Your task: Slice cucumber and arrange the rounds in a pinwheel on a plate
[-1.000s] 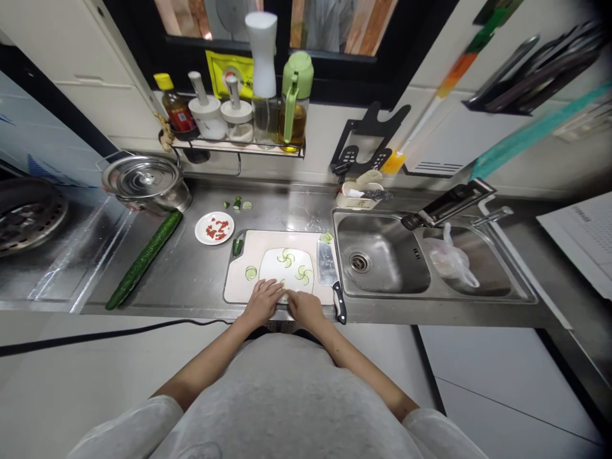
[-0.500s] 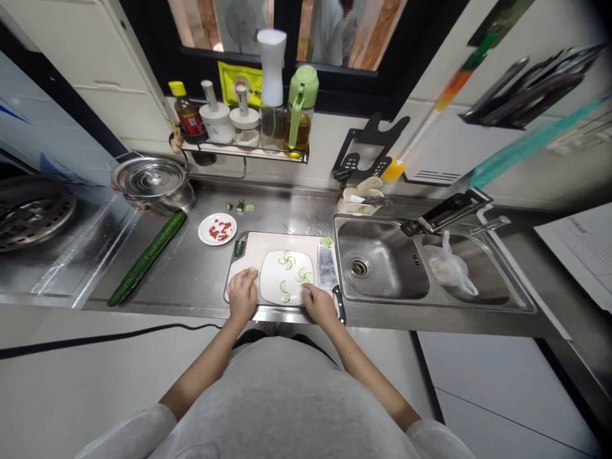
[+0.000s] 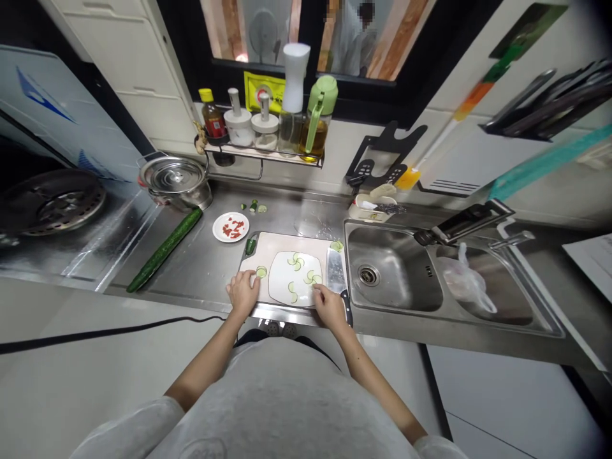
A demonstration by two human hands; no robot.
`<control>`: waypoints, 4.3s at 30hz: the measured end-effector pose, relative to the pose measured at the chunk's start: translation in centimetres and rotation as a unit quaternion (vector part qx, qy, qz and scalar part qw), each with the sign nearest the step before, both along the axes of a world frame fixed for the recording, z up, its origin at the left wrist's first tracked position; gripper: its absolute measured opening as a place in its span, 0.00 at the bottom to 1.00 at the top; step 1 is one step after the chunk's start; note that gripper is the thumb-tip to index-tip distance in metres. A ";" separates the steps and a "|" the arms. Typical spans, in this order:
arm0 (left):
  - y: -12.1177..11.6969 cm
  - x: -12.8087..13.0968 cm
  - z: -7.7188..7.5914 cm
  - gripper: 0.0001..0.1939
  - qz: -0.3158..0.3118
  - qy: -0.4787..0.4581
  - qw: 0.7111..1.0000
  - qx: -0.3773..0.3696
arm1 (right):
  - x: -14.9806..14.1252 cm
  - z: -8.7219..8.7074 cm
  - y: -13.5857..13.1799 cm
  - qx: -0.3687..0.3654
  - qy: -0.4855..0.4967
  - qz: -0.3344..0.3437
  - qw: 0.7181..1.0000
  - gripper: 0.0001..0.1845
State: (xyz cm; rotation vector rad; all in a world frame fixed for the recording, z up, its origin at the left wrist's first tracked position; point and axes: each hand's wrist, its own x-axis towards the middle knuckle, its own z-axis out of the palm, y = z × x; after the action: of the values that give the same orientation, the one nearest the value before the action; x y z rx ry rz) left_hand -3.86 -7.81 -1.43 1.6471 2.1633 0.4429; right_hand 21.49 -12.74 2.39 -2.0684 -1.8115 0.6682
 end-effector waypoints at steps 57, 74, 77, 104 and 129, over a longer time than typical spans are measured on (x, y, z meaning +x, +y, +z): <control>1.9 3.0 6.9 0.20 -0.012 -0.570 0.821 -0.004 | -6.5 3.8 7.8 0.020 0.412 0.068 0.909 0.08; 2.0 3.4 7.3 0.23 0.053 -0.711 0.671 -0.202 | -5.3 4.4 7.1 0.027 0.392 0.087 0.915 0.08; 2.0 3.5 7.5 0.25 0.049 -0.703 0.686 -0.180 | -5.3 4.4 7.0 0.020 0.395 0.082 0.915 0.09; 0.5 4.7 2.3 0.13 -0.116 -0.316 0.937 -0.091 | -2.3 -0.2 7.7 -0.141 0.155 0.111 0.972 0.13; -0.1 6.8 3.1 0.12 -0.191 -0.066 0.969 -0.142 | -3.2 0.4 7.9 -0.194 -0.049 0.202 0.959 0.05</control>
State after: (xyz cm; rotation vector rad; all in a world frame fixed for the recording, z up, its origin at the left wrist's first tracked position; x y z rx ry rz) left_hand 2.91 -7.93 1.70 1.7568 1.6685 0.1172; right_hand 18.28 -4.81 2.78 -1.9930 -2.3490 1.1245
